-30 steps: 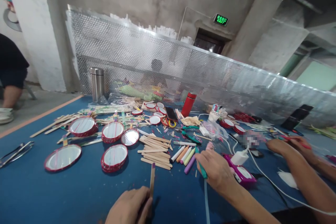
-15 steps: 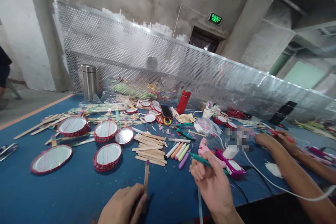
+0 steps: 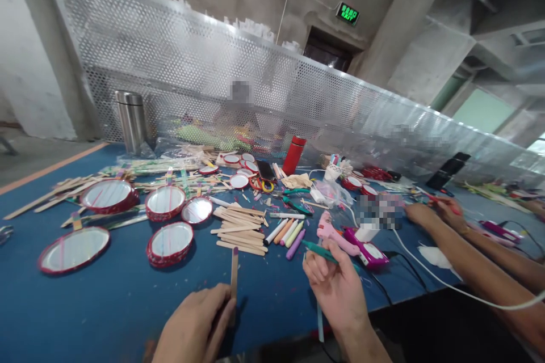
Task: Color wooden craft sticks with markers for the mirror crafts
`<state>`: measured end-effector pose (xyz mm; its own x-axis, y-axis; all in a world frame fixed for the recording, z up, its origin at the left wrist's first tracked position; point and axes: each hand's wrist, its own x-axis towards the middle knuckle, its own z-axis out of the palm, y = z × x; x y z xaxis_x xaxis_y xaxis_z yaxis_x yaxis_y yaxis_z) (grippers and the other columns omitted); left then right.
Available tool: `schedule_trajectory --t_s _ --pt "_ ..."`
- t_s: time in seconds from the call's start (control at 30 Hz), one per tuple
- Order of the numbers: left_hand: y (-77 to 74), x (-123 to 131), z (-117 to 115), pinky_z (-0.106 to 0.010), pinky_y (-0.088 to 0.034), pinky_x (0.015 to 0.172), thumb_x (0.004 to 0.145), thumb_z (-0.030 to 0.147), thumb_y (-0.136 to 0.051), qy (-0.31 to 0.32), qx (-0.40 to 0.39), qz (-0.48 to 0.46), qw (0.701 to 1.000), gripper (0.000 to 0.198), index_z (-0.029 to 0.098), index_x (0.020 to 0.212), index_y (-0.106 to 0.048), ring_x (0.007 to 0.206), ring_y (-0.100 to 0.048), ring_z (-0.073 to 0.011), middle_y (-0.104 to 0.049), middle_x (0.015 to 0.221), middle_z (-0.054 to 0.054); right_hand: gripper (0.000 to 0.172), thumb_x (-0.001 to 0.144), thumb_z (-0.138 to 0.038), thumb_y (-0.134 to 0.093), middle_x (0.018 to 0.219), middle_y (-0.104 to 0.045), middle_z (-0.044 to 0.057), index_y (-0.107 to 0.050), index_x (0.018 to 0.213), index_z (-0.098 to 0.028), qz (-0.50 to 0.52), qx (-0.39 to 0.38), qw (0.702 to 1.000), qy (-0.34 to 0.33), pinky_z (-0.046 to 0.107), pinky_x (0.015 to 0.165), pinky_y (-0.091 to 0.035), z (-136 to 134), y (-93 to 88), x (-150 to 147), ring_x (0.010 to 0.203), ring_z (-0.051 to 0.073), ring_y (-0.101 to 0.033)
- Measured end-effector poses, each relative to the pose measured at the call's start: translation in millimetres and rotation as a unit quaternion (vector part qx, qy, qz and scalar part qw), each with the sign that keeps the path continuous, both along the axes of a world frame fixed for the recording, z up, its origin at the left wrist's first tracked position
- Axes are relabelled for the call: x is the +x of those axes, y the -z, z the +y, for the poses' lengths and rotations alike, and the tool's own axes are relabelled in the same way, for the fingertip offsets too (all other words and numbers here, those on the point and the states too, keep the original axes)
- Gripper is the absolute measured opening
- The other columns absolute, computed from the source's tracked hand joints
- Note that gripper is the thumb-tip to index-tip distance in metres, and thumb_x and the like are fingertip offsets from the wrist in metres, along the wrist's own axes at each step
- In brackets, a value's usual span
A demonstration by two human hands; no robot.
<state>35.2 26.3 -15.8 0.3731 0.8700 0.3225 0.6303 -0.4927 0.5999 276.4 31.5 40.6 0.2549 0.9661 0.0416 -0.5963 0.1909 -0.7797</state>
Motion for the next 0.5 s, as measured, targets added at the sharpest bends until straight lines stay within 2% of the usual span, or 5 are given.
schedule_trajectory --t_s 0.1,0.23,0.37,0.5 --pt "-2.2 2 -1 -0.021 -0.047 0.063 0.094 0.036 -0.043 -0.007 -0.006 -0.002 1.000 0.026 0.025 0.079 -0.062 0.067 -0.064 -0.0145 -0.068 0.072 0.001 0.024 0.077 -0.037 -0.070 0.048 -0.044 -0.007 -0.053 0.071 -0.021 -0.101 -0.009 0.992 0.073 0.021 0.045 -0.029 -2 7.4 12 0.047 0.009 -0.036" --pt "-3.8 4 -2 -0.022 -0.045 0.063 0.095 0.035 -0.042 -0.005 -0.011 -0.004 1.000 0.027 0.024 0.077 -0.060 0.067 -0.063 -0.0152 -0.067 0.072 0.000 0.022 0.074 -0.035 -0.074 0.057 -0.054 -0.004 -0.059 0.078 -0.019 -0.265 0.005 0.947 0.181 0.022 0.049 -0.034 -2 16.5 33 0.052 0.010 -0.046" --pt "-5.8 4 -3 -0.023 -0.044 0.062 0.095 0.035 -0.042 -0.007 -0.021 0.000 1.000 0.029 0.024 0.074 -0.059 0.068 -0.062 -0.0150 -0.066 0.070 0.001 0.020 0.077 -0.034 -0.072 0.060 -0.055 -0.003 -0.062 0.087 -0.019 -0.332 0.038 0.920 0.206 0.025 0.053 -0.037 -6 17.1 39 0.055 0.012 -0.049" --pt "-7.2 3 -2 -0.023 -0.044 0.062 0.096 0.035 -0.040 -0.004 -0.030 0.008 1.000 0.031 0.023 0.074 -0.058 0.068 -0.062 -0.0154 -0.066 0.071 0.000 0.017 0.081 -0.035 -0.068 0.060 -0.052 -0.002 -0.064 0.077 -0.019 -0.321 0.062 0.921 0.213 0.025 0.051 -0.034 -25 14.1 16 0.053 0.011 -0.047"
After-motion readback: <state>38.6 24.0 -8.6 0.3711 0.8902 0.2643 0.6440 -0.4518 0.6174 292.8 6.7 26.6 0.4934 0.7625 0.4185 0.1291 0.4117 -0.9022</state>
